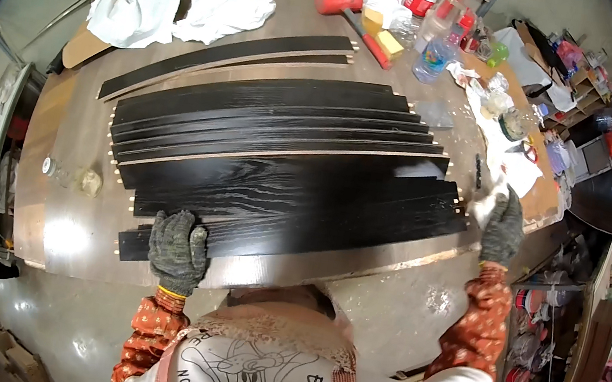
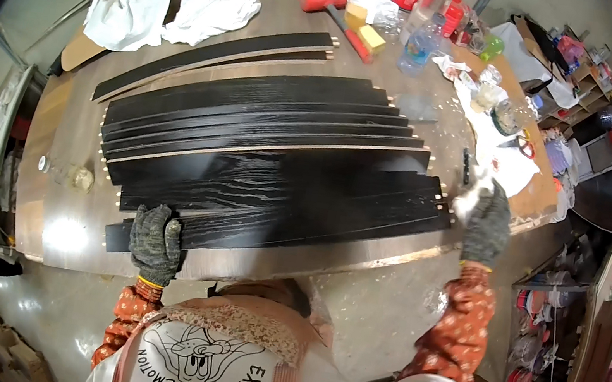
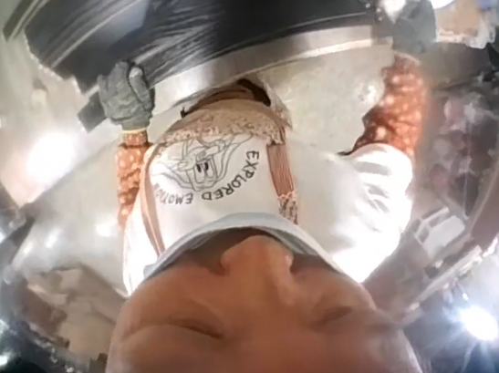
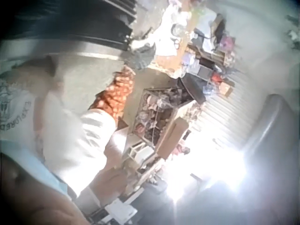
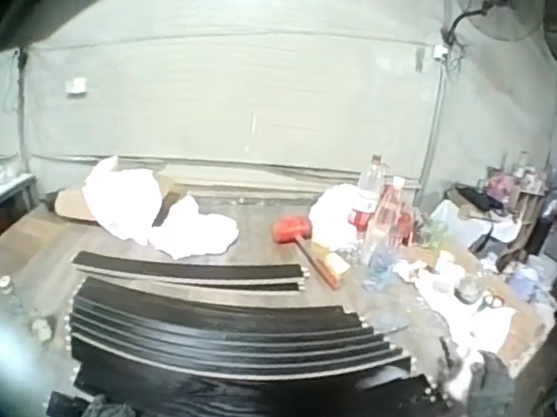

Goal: The person wipes down several black wooden slats using a cloth and a liquid from a bottle, turning them over and handling them individually.

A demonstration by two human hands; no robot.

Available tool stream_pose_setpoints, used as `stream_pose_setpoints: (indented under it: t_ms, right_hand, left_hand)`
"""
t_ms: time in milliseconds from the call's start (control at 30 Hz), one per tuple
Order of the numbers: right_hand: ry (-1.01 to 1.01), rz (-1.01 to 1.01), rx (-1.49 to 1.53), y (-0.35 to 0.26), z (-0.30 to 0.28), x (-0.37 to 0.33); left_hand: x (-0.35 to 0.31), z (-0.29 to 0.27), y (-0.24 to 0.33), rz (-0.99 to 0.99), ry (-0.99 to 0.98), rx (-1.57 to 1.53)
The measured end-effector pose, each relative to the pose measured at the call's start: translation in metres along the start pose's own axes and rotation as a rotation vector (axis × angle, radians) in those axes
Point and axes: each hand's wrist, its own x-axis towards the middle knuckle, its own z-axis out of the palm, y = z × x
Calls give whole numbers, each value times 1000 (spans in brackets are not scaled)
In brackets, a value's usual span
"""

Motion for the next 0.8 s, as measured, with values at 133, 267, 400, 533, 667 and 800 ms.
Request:
stream_pose_setpoints:
  t_ms: [133,267,400,533,667,800]
  right_hand:
    - [-269,-697,318,-173,17,-70]
    - [-127,-1028,458,-206,75,-179]
    - [-370,-782,235,-128,49,-106]
    - [-74,-319,113,-15,28,-52]
    - [151,226,308,25,11,-10]
    - [262,63,445,-13,4,50]
  left_hand:
    - [-3,-4,-1,-15,-82,0]
    - [-5,-1,-1,5,-54,1]
    - [-9,-4,-3,2,-63,25]
    - [-10,1,-6,11,-74,11]
    - [-7,0,-2,11,-55,20]
    - [-10,0,-7,14,-59,22]
